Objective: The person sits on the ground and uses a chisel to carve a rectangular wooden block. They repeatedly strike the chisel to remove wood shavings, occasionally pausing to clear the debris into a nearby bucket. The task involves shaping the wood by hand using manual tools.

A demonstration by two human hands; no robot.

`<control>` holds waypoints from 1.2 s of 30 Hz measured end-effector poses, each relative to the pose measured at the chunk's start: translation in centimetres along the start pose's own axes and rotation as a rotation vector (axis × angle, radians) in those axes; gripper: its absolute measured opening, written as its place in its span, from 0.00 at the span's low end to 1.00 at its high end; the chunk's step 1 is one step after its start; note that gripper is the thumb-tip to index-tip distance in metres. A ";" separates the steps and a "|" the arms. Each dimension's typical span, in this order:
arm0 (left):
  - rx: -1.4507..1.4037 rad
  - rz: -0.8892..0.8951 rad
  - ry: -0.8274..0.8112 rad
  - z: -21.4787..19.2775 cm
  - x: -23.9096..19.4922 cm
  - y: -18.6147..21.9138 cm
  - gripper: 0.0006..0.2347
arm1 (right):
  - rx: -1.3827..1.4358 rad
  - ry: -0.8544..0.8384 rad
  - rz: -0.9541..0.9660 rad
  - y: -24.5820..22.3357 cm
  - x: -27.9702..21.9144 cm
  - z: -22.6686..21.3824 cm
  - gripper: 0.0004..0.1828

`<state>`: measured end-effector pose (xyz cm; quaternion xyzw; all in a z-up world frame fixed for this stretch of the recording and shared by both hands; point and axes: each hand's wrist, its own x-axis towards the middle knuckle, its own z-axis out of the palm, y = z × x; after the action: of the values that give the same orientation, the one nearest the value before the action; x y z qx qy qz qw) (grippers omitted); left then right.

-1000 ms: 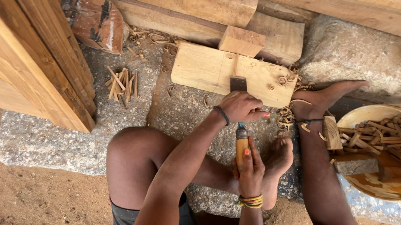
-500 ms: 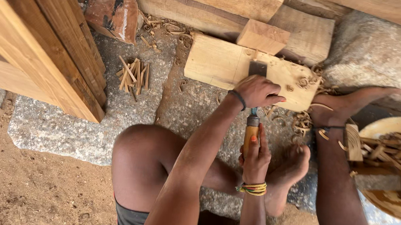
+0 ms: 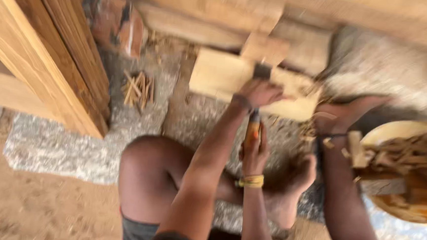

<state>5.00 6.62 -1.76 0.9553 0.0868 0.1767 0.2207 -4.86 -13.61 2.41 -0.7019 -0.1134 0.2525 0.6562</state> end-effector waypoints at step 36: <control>0.266 -0.715 0.520 -19.1 -13.6 -4.1 0.03 | 0.038 0.035 0.103 1.7 -3.0 -5.6 0.26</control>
<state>-15.06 14.41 8.35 0.8092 0.4854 0.3107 0.1140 -4.88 -20.08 1.39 -0.6985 -0.0610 0.2758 0.6575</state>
